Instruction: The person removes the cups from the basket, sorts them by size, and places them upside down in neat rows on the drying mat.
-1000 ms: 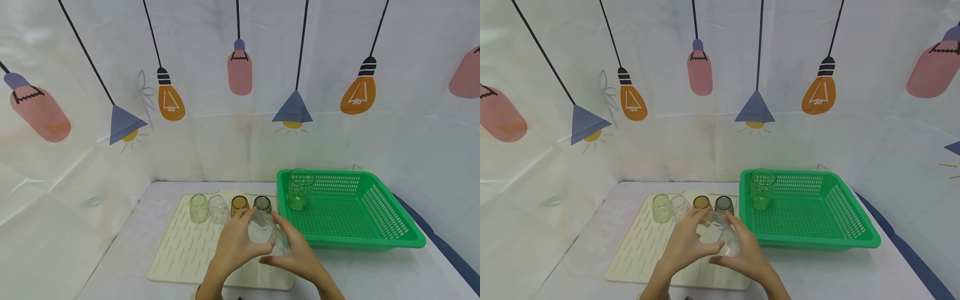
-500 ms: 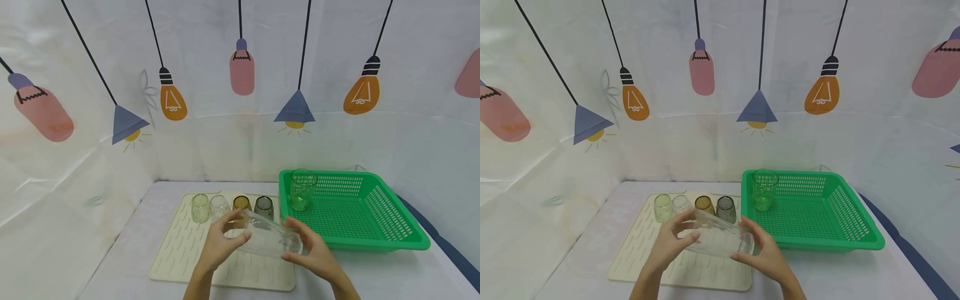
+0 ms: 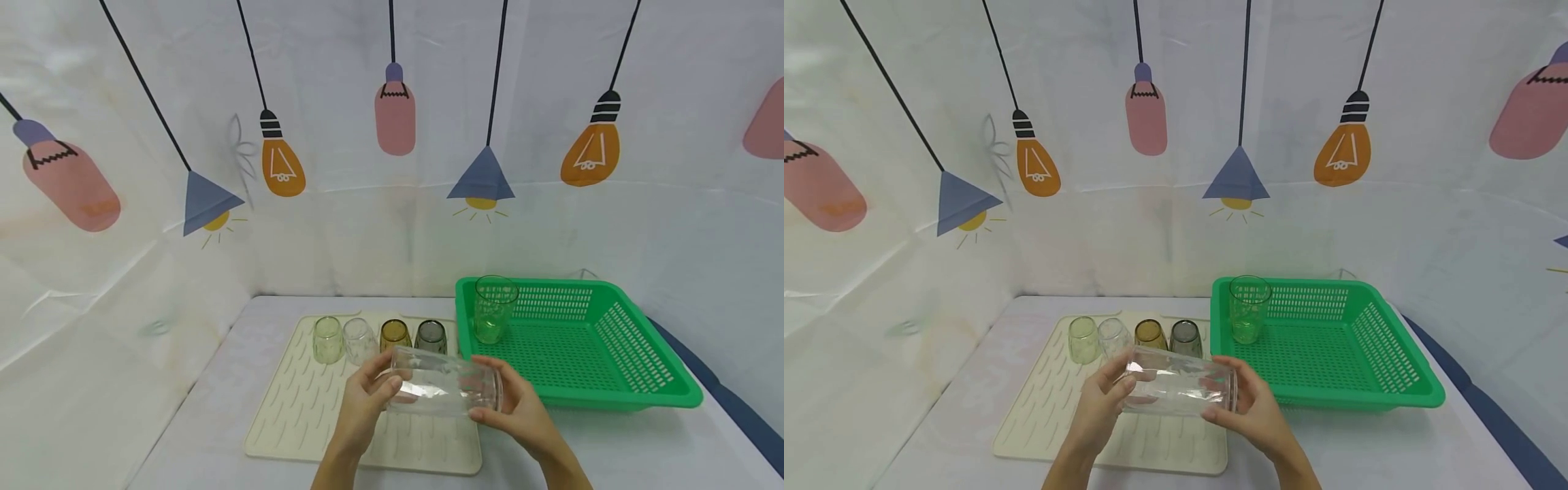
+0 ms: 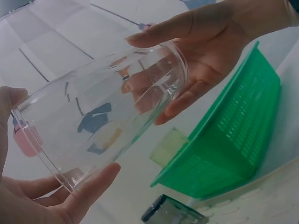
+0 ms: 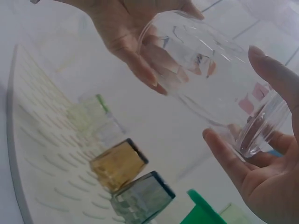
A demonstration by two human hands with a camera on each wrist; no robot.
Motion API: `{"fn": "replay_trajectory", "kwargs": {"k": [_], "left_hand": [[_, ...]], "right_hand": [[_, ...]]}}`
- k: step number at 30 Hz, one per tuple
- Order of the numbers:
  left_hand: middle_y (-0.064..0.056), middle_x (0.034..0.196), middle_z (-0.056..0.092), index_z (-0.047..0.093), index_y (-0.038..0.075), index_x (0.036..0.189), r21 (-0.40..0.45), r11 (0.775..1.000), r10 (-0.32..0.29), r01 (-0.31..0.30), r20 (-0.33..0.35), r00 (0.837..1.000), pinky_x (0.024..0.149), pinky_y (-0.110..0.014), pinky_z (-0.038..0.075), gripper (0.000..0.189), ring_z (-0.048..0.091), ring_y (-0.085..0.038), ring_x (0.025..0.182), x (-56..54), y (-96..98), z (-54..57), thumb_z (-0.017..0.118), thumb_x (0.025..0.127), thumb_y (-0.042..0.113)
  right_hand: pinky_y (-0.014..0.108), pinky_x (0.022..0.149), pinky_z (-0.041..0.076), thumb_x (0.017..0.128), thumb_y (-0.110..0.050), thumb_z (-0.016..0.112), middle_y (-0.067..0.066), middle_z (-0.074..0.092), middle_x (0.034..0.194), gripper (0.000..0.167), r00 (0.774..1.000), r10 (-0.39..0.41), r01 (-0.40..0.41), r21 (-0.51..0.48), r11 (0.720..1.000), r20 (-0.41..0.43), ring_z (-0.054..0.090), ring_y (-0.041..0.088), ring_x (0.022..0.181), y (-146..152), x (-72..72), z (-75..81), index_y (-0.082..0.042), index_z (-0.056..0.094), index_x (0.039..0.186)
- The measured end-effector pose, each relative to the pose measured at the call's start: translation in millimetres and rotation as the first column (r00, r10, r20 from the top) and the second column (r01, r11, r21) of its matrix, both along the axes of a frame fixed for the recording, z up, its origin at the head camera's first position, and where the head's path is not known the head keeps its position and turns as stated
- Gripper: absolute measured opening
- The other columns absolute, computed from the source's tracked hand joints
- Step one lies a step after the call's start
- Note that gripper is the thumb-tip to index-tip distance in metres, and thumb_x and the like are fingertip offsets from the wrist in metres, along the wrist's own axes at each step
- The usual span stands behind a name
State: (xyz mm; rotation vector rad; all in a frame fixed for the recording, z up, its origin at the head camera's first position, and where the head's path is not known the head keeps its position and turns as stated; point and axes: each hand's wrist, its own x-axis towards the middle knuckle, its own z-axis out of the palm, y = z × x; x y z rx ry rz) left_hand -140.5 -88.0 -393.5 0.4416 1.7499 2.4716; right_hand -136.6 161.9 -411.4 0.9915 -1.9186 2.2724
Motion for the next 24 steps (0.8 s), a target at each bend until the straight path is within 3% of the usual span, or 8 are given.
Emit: {"fn": "replay_trajectory", "kwargs": {"k": [7, 10, 14, 17, 20, 22, 24], "left_hand": [[-0.012, 0.112, 0.061, 0.023, -0.018, 0.138, 0.021, 0.998, -0.054, 0.054, -0.030, 0.998, 0.080, -0.033, 0.055, 0.067, 0.066, -0.015, 0.093, -0.1, 0.5, -4.9, 0.060, 0.090, 0.011], [-0.014, 0.114, 0.060, 0.023, -0.016, 0.140, -0.023, 0.997, -0.069, 0.068, -0.031, 0.997, 0.079, -0.027, 0.054, 0.067, 0.067, -0.019, 0.091, -1.1, -1.3, -6.3, 0.059, 0.092, 0.014], [-0.022, 0.129, 0.049, 0.026, -0.011, 0.142, -0.111, 0.993, -0.052, 0.044, -0.067, 0.996, 0.083, -0.024, 0.050, 0.071, 0.059, -0.024, 0.107, -2.5, -6.3, -10.2, 0.064, 0.091, 0.022], [-0.026, 0.134, 0.043, 0.029, -0.011, 0.141, -0.150, 0.989, 0.001, -0.017, -0.102, 0.995, 0.086, -0.027, 0.051, 0.072, 0.053, -0.021, 0.113, -0.6, -11.7, -14.8, 0.067, 0.089, 0.022], [-0.028, 0.125, 0.050, 0.037, -0.011, 0.136, -0.190, 0.973, 0.108, -0.130, -0.124, 0.986, 0.080, -0.029, 0.054, 0.059, 0.058, -0.018, 0.106, 2.9, -18.2, -20.6, 0.065, 0.089, 0.011], [-0.026, 0.118, 0.056, 0.044, -0.010, 0.130, -0.236, 0.944, 0.201, -0.231, -0.144, 0.969, 0.077, -0.028, 0.055, 0.049, 0.060, -0.013, 0.099, 6.6, -23.9, -25.7, 0.064, 0.088, 0.005], [-0.023, 0.112, 0.060, 0.050, -0.008, 0.124, -0.310, 0.888, 0.296, -0.341, -0.183, 0.937, 0.074, -0.027, 0.056, 0.042, 0.062, -0.011, 0.094, 10.4, -31.3, -32.8, 0.066, 0.086, 0.003]], "right_hand": [[0.032, 0.080, 0.055, 0.076, 0.017, 0.064, 0.004, 0.055, 0.121, 0.060, 0.996, -0.091, 0.091, -0.049, 0.995, -0.001, 0.063, 0.018, 0.104, -1.0, 2.2, 2.8, 0.002, 0.043, 0.131], [0.030, 0.079, 0.055, 0.076, 0.017, 0.064, 0.004, 0.058, 0.118, 0.058, 0.989, -0.144, 0.145, -0.036, 0.989, 0.013, 0.063, 0.017, 0.102, -1.6, 3.2, 4.9, 0.002, 0.045, 0.128], [0.029, 0.078, 0.056, 0.078, 0.016, 0.062, 0.001, 0.060, 0.117, 0.053, 0.976, -0.210, 0.210, 0.003, 0.978, 0.059, 0.062, 0.016, 0.103, -2.8, 4.1, 7.7, 0.001, 0.046, 0.126], [0.030, 0.078, 0.056, 0.079, 0.013, 0.063, 0.000, 0.059, 0.117, 0.051, 0.968, -0.225, 0.225, 0.011, 0.974, 0.107, 0.063, 0.018, 0.102, -3.5, 4.9, 9.2, 0.000, 0.046, 0.125], [0.032, 0.078, 0.056, 0.079, 0.012, 0.063, 0.001, 0.058, 0.118, 0.051, 0.967, -0.219, 0.221, 0.000, 0.975, 0.133, 0.064, 0.021, 0.101, -3.9, 4.9, 9.3, 0.001, 0.046, 0.125], [0.032, 0.078, 0.056, 0.079, 0.012, 0.062, 0.001, 0.058, 0.119, 0.050, 0.966, -0.220, 0.222, -0.002, 0.975, 0.138, 0.064, 0.020, 0.101, -4.2, 4.7, 8.8, 0.001, 0.045, 0.126], [0.032, 0.079, 0.056, 0.080, 0.013, 0.062, 0.000, 0.059, 0.119, 0.050, 0.964, -0.225, 0.227, 0.001, 0.974, 0.140, 0.064, 0.020, 0.101, -4.3, 4.2, 8.0, 0.001, 0.045, 0.125]]}}
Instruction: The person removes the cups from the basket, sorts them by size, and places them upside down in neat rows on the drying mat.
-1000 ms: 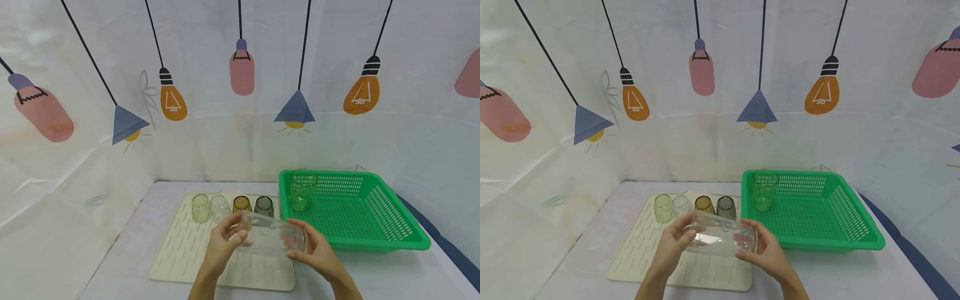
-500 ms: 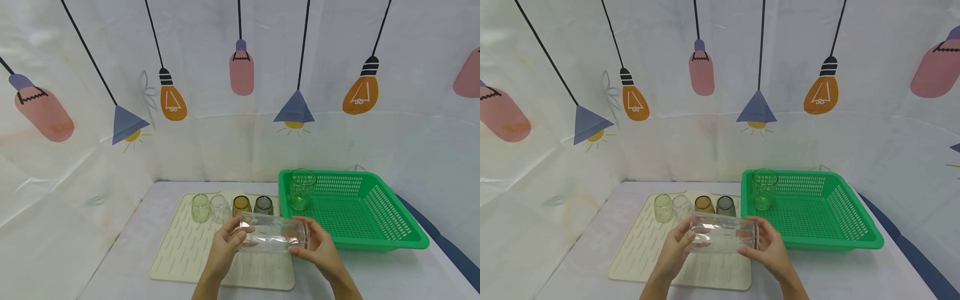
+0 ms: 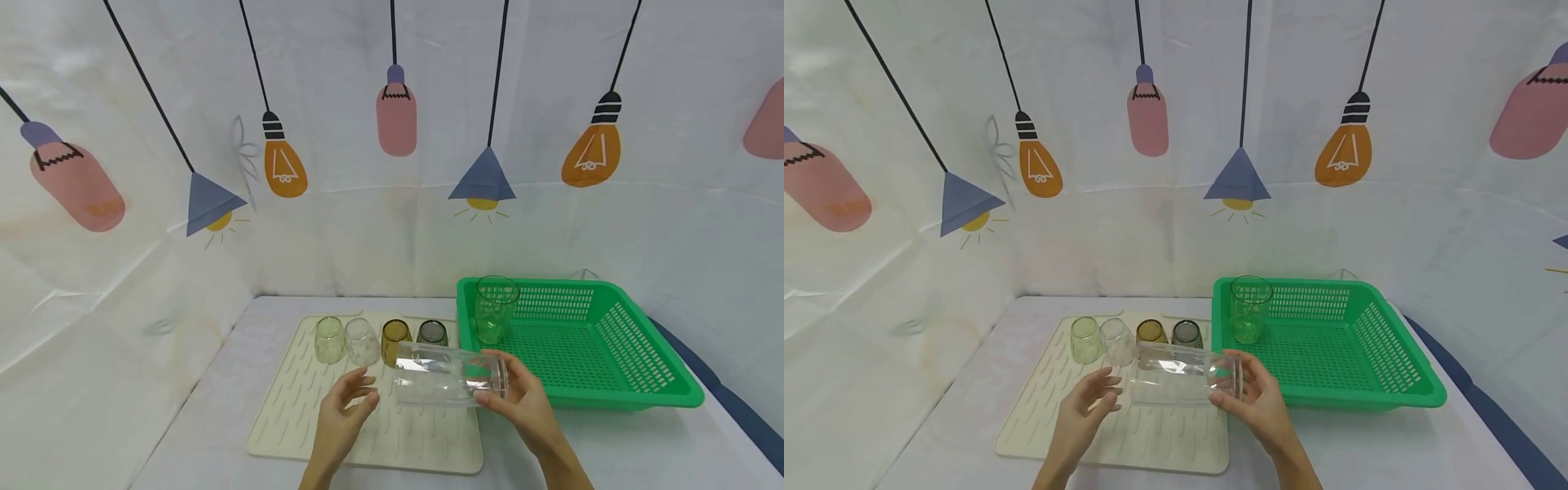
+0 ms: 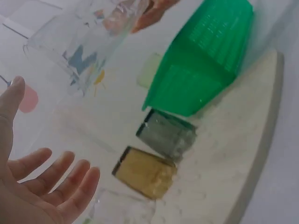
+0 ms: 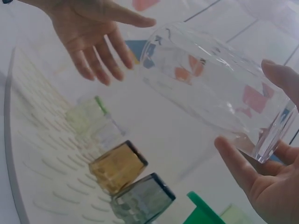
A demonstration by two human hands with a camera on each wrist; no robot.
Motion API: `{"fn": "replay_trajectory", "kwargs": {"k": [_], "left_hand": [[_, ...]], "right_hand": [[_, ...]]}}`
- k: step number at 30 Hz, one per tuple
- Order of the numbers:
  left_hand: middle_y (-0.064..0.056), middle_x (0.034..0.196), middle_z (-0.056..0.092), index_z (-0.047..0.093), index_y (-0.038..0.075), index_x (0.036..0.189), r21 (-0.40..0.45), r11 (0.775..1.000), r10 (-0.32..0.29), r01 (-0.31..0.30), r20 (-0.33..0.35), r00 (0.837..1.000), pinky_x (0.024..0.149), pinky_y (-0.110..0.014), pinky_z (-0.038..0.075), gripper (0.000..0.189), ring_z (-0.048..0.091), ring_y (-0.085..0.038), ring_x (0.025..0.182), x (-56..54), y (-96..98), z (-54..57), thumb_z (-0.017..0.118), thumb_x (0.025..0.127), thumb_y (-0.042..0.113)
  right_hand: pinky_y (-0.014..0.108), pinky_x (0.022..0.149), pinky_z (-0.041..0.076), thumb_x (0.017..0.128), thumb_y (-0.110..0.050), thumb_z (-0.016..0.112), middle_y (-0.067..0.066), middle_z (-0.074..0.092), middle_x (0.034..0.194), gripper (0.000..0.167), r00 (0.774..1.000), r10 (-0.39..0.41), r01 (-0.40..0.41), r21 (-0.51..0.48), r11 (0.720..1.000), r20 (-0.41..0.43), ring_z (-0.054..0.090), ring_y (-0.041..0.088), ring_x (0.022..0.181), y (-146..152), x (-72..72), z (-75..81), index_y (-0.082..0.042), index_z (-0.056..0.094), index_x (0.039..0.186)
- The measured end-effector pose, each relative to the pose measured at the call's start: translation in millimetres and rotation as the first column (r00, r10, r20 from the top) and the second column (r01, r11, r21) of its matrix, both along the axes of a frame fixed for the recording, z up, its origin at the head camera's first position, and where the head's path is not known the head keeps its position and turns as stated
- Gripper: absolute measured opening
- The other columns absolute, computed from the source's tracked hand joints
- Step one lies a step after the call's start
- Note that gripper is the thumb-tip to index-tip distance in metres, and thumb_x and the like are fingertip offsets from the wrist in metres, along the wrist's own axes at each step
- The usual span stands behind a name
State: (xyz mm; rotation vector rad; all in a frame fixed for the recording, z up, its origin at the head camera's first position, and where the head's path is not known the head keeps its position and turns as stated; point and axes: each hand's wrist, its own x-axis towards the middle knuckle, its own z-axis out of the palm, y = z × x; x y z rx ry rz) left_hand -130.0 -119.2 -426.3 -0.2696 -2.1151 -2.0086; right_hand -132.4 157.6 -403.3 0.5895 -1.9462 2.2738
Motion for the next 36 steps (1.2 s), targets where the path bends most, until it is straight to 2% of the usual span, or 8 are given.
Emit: {"fn": "replay_trajectory", "kwargs": {"k": [3, 5, 11, 15, 18, 20, 25, 36], "left_hand": [[-0.014, 0.105, 0.064, 0.057, -0.002, 0.117, -0.169, 0.971, 0.168, -0.170, -0.028, 0.985, 0.071, -0.024, 0.055, 0.040, 0.062, -0.013, 0.090, 6.7, -13.5, -14.1, 0.072, 0.082, 0.009], [-0.012, 0.102, 0.065, 0.060, -0.001, 0.114, -0.287, 0.919, 0.258, -0.269, -0.078, 0.963, 0.068, -0.025, 0.055, 0.043, 0.063, -0.019, 0.088, 10.9, -24.0, -24.7, 0.077, 0.078, 0.014], [-0.019, 0.099, 0.066, 0.062, -0.006, 0.106, -0.555, 0.661, 0.394, -0.506, -0.317, 0.862, 0.069, -0.046, 0.055, 0.058, 0.062, -0.036, 0.088, 21.7, -59.0, -52.7, 0.087, 0.062, 0.022], [-0.031, 0.102, 0.061, 0.060, -0.010, 0.105, -0.643, 0.521, 0.469, -0.562, -0.334, 0.818, 0.072, -0.063, 0.048, 0.067, 0.056, -0.050, 0.094, 28.4, -82.8, -61.9, 0.088, 0.058, 0.027], [-0.039, 0.112, 0.052, 0.054, -0.013, 0.114, -0.776, 0.429, 0.527, -0.463, -0.202, 0.825, 0.077, -0.069, 0.044, 0.083, 0.048, -0.057, 0.104, 33.3, -102.0, -64.6, 0.085, 0.060, 0.043], [-0.045, 0.122, 0.041, 0.044, -0.017, 0.123, -0.854, 0.405, 0.553, -0.326, -0.055, 0.831, 0.086, -0.072, 0.037, 0.103, 0.036, -0.062, 0.115, 34.8, -114.7, -68.0, 0.081, 0.059, 0.055], [-0.055, 0.131, 0.013, 0.018, -0.029, 0.129, -0.906, 0.422, 0.570, -0.040, 0.231, 0.789, 0.102, -0.071, 0.017, 0.141, 0.011, -0.066, 0.124, 35.8, -139.8, -83.9, 0.076, 0.050, 0.071], [-0.054, 0.132, 0.010, 0.016, -0.033, 0.127, -0.896, 0.440, 0.510, 0.052, 0.297, 0.808, 0.103, -0.070, 0.014, 0.139, 0.009, -0.064, 0.126, 31.2, -152.6, -87.4, 0.075, 0.055, 0.070]], "right_hand": [[0.031, 0.079, 0.056, 0.080, 0.014, 0.061, 0.000, 0.059, 0.118, 0.050, 1.000, 0.000, 0.000, -0.006, 1.000, -0.007, 0.064, 0.017, 0.100, 0.4, -0.5, -1.8, -0.002, 0.047, 0.125], [0.031, 0.079, 0.056, 0.080, 0.014, 0.060, 0.002, 0.060, 0.116, 0.049, 1.000, 0.007, -0.007, -0.011, 1.000, -0.020, 0.064, 0.017, 0.099, 0.7, -0.9, -2.9, -0.004, 0.049, 0.125], [0.033, 0.075, 0.057, 0.081, 0.014, 0.059, 0.012, 0.062, 0.107, 0.046, 1.000, 0.012, -0.012, -0.010, 1.000, -0.025, 0.065, 0.019, 0.093, 0.0, -1.2, -4.9, -0.008, 0.053, 0.121], [0.034, 0.075, 0.057, 0.081, 0.013, 0.059, 0.013, 0.062, 0.107, 0.046, 1.000, 0.006, -0.006, -0.010, 1.000, -0.003, 0.065, 0.020, 0.093, -0.7, -1.6, -6.4, -0.008, 0.053, 0.121], [0.034, 0.075, 0.057, 0.081, 0.013, 0.060, 0.010, 0.063, 0.107, 0.045, 1.000, 0.007, -0.007, -0.011, 1.000, 0.012, 0.065, 0.018, 0.093, -1.9, -2.0, -6.3, -0.008, 0.052, 0.121], [0.034, 0.075, 0.057, 0.081, 0.012, 0.060, 0.009, 0.063, 0.107, 0.044, 1.000, 0.012, -0.012, -0.008, 1.000, 0.008, 0.066, 0.018, 0.092, -2.5, -2.4, -6.1, -0.006, 0.052, 0.121], [0.035, 0.075, 0.057, 0.081, 0.010, 0.061, 0.010, 0.063, 0.107, 0.043, 1.000, -0.003, 0.003, 0.012, 1.000, 0.028, 0.066, 0.021, 0.091, -3.6, -2.7, -5.7, -0.003, 0.050, 0.121], [0.034, 0.073, 0.057, 0.080, 0.003, 0.067, 0.011, 0.061, 0.108, 0.048, 0.991, -0.072, 0.062, 0.090, 0.994, 0.109, 0.066, 0.020, 0.091, -15.7, -10.2, -2.4, 0.006, 0.046, 0.123]]}}
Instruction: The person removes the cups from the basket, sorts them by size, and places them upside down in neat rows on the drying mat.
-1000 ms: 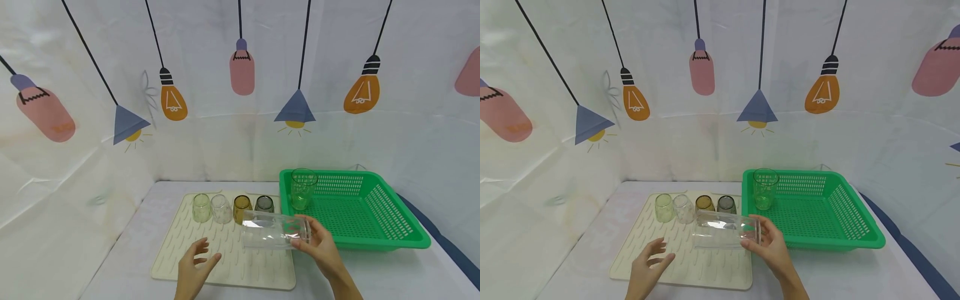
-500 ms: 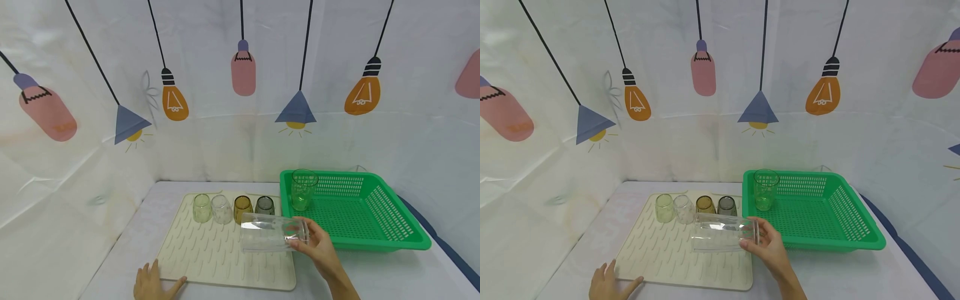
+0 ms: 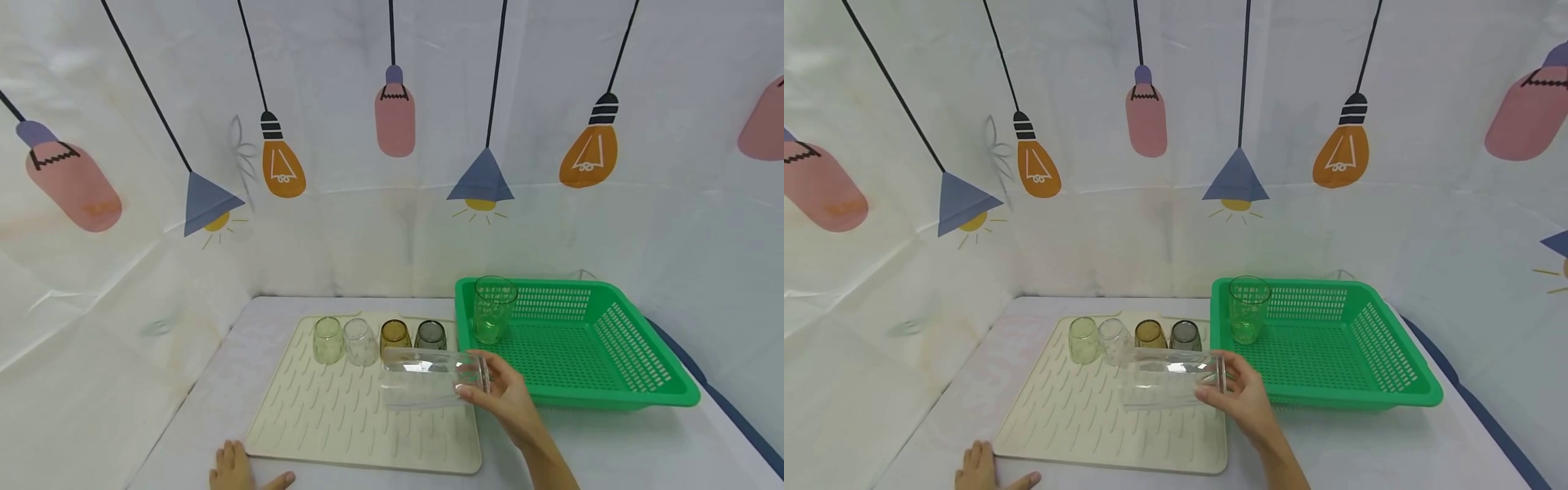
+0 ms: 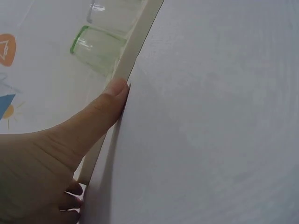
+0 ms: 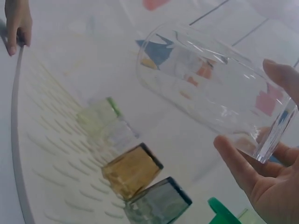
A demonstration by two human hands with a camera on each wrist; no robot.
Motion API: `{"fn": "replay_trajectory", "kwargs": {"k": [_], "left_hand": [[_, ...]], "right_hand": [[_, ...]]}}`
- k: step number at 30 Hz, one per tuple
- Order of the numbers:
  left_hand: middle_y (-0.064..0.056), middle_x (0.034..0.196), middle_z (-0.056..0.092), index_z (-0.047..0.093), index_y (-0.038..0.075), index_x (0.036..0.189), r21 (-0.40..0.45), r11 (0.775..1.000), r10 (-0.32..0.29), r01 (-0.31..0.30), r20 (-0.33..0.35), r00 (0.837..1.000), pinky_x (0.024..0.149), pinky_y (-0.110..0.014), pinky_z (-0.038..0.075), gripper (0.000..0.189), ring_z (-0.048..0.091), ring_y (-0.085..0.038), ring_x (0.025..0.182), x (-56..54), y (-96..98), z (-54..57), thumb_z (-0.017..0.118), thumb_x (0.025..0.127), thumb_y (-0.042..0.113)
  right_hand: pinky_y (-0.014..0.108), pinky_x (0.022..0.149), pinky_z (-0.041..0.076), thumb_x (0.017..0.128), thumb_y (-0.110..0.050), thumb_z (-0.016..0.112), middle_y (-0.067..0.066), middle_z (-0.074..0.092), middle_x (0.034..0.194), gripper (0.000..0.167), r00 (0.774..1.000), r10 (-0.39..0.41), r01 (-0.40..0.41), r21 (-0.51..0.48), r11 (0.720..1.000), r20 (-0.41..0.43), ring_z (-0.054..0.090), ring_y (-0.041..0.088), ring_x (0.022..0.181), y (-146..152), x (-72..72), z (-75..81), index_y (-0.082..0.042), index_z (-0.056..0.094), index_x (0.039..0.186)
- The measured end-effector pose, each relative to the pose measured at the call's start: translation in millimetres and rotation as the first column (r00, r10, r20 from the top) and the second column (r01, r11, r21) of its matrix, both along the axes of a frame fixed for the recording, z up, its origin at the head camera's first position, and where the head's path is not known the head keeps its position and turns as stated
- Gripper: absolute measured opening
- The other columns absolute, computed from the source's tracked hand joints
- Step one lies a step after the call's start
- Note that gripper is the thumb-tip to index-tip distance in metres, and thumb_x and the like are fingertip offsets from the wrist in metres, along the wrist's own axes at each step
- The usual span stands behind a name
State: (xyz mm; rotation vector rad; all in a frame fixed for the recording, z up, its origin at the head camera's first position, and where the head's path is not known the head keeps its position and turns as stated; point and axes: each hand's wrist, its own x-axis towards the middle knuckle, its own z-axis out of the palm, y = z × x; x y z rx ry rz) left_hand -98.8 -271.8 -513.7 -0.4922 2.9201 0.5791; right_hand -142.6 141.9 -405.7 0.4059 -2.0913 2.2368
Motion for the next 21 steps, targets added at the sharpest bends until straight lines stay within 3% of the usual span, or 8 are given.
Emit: {"fn": "replay_trajectory", "kwargs": {"k": [6, 13, 21], "left_hand": [[-0.053, 0.134, 0.009, 0.022, -0.031, 0.126, 0.002, 0.999, 0.034, -0.034, -0.023, 0.999, 0.103, -0.070, 0.013, 0.129, 0.010, -0.063, 0.127, -1.8, 5.5, 2.6, 0.071, 0.062, 0.069], [-0.052, 0.135, 0.010, 0.021, -0.029, 0.128, 0.038, 0.997, 0.073, -0.070, -0.072, 0.995, 0.103, -0.071, 0.008, 0.127, 0.009, -0.061, 0.128, -3.2, 6.5, -4.9, 0.071, 0.063, 0.068], [-0.050, 0.138, 0.006, 0.016, -0.028, 0.131, 0.078, 0.995, 0.063, -0.056, -0.083, 0.995, 0.103, -0.071, 0.003, 0.124, 0.004, -0.061, 0.129, -3.9, 6.1, -6.4, 0.070, 0.067, 0.064]], "right_hand": [[0.033, 0.072, 0.057, 0.080, 0.002, 0.069, 0.017, 0.060, 0.108, 0.051, 1.000, 0.017, -0.017, 0.007, 1.000, 0.004, 0.066, 0.020, 0.089, -9.3, -8.0, -1.9, 0.008, 0.045, 0.125], [0.031, 0.072, 0.056, 0.077, 0.001, 0.072, 0.031, 0.055, 0.114, 0.056, 0.999, 0.014, -0.014, 0.006, 1.000, 0.029, 0.065, 0.018, 0.088, -24.7, -16.5, -1.6, 0.009, 0.045, 0.126], [0.028, 0.072, 0.056, 0.076, -0.005, 0.076, 0.023, 0.059, 0.114, 0.056, 0.999, 0.008, -0.011, 0.065, 0.998, 0.039, 0.064, 0.025, 0.093, -44.9, -28.6, -0.8, 0.005, 0.050, 0.124]]}}
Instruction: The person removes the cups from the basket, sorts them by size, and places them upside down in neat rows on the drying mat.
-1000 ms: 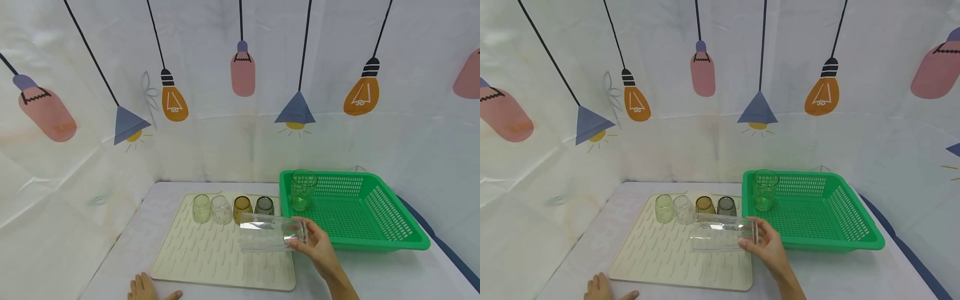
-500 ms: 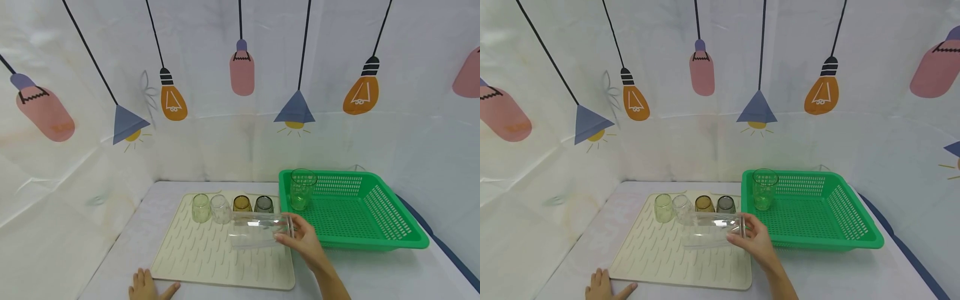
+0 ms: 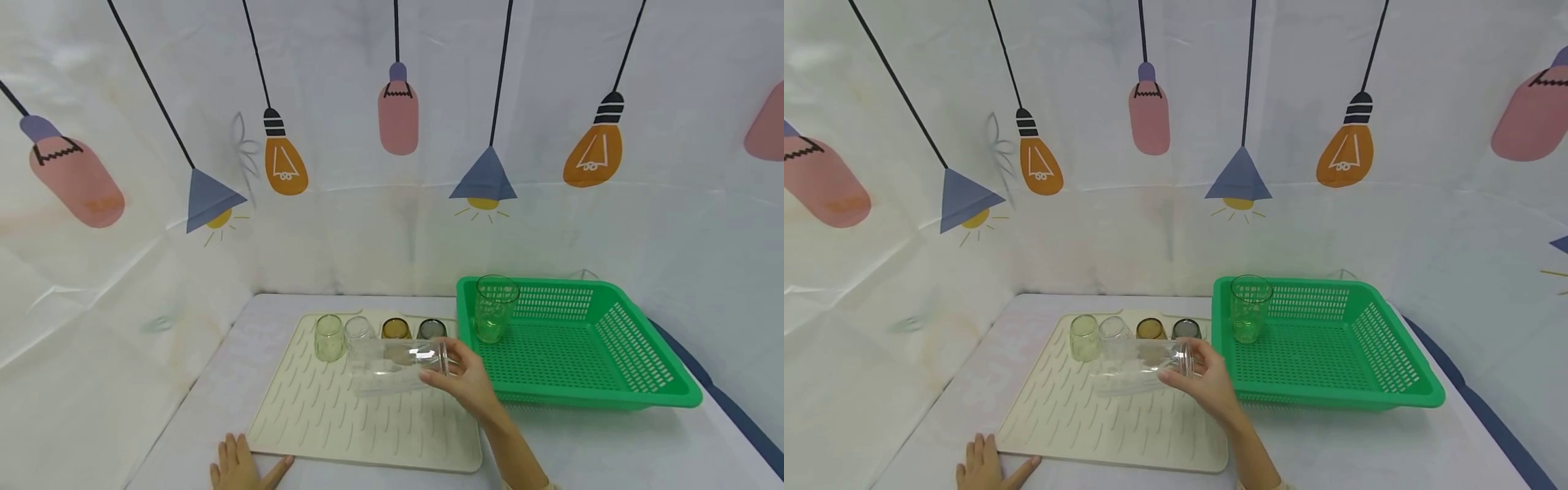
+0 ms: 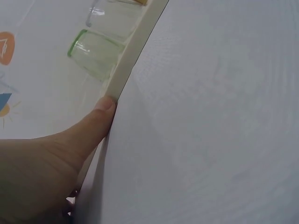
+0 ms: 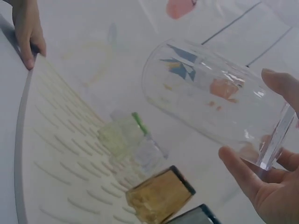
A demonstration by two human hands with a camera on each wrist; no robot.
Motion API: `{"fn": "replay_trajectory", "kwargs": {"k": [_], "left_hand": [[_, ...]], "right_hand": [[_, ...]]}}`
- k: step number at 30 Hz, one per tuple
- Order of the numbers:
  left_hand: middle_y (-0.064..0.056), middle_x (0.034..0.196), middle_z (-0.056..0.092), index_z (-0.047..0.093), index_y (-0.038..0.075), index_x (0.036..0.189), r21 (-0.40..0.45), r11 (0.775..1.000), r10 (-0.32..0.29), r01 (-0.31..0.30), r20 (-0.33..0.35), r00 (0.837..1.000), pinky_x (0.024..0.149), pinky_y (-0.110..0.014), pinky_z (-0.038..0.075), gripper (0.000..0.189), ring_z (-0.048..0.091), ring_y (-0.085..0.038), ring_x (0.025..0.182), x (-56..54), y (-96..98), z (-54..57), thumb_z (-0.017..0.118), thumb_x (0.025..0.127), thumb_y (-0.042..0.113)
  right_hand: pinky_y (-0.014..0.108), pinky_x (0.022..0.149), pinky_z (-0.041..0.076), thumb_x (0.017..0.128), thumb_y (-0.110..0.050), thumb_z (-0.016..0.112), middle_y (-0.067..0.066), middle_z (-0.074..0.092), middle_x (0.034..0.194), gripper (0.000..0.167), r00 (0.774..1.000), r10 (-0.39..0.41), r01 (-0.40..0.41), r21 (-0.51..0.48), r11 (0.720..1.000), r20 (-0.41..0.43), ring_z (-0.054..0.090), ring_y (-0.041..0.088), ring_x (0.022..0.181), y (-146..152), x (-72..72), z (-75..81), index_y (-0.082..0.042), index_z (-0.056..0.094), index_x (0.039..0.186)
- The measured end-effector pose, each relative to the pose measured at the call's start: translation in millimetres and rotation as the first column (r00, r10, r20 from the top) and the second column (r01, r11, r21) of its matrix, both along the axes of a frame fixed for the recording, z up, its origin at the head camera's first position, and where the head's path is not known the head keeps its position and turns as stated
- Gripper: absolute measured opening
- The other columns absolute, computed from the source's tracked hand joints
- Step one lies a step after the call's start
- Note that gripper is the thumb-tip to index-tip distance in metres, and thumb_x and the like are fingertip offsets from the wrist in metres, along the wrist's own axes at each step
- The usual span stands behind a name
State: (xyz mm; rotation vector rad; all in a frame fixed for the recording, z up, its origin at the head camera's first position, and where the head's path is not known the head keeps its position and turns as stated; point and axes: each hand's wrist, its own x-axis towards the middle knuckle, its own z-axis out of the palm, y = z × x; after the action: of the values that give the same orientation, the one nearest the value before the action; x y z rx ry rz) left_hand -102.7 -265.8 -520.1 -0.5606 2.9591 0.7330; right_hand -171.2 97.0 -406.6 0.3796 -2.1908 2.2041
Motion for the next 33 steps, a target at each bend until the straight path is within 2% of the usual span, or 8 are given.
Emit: {"fn": "replay_trajectory", "kwargs": {"k": [7, 17, 23, 27, 33], "left_hand": [[-0.049, 0.139, 0.003, 0.015, -0.028, 0.132, 0.019, 1.000, 0.001, -0.001, 0.003, 1.000, 0.104, -0.071, 0.000, 0.125, 0.002, -0.060, 0.130, 0.0, -0.3, 0.9, 0.070, 0.067, 0.064], [-0.049, 0.139, 0.003, 0.016, -0.027, 0.132, 0.023, 1.000, 0.014, -0.014, -0.006, 1.000, 0.104, -0.070, -0.001, 0.124, 0.003, -0.059, 0.131, 0.5, -2.0, 0.9, 0.070, 0.067, 0.063], [-0.049, 0.139, 0.007, 0.020, -0.025, 0.132, -0.001, 1.000, 0.028, -0.028, -0.032, 0.999, 0.104, -0.070, 0.003, 0.121, 0.006, -0.059, 0.131, 0.8, -1.2, -1.8, 0.072, 0.066, 0.062], [-0.049, 0.139, 0.007, 0.020, -0.025, 0.131, 0.010, 1.000, 0.023, -0.023, -0.035, 0.999, 0.104, -0.070, 0.002, 0.120, 0.006, -0.059, 0.131, 1.1, -0.8, -2.8, 0.071, 0.066, 0.062], [-0.049, 0.139, 0.006, 0.020, -0.024, 0.132, 0.029, 0.999, 0.025, -0.024, -0.028, 0.999, 0.105, -0.069, 0.000, 0.121, 0.004, -0.058, 0.132, 1.7, -1.2, -2.2, 0.072, 0.066, 0.062]], "right_hand": [[0.028, 0.069, 0.055, 0.074, -0.010, 0.079, 0.023, 0.062, 0.112, 0.055, 0.999, -0.013, 0.015, 0.056, 0.998, -0.045, 0.065, 0.030, 0.094, -16.6, -12.7, -5.7, 0.002, 0.054, 0.122], [0.037, 0.080, 0.054, 0.075, -0.019, 0.079, 0.022, 0.057, 0.119, 0.063, 0.995, 0.089, -0.083, 0.131, 0.988, -0.037, 0.058, 0.037, 0.106, -41.1, -31.6, -12.9, 0.000, 0.049, 0.128], [0.036, 0.077, 0.052, 0.075, -0.027, 0.079, 0.012, 0.060, 0.116, 0.061, 0.988, 0.117, -0.093, 0.223, 0.970, -0.096, 0.059, 0.026, 0.101, -57.4, -42.9, -17.4, -0.004, 0.054, 0.124], [0.035, 0.073, 0.052, 0.073, -0.031, 0.080, 0.010, 0.060, 0.113, 0.064, 0.983, 0.138, -0.100, 0.280, 0.955, -0.121, 0.059, 0.025, 0.096, -67.8, -46.5, -22.0, -0.006, 0.054, 0.125], [0.039, 0.079, 0.050, 0.072, -0.032, 0.081, 0.011, 0.057, 0.121, 0.067, 0.975, 0.165, -0.107, 0.335, 0.936, -0.149, 0.056, 0.026, 0.105, -80.9, -47.7, -27.7, -0.006, 0.053, 0.127]]}}
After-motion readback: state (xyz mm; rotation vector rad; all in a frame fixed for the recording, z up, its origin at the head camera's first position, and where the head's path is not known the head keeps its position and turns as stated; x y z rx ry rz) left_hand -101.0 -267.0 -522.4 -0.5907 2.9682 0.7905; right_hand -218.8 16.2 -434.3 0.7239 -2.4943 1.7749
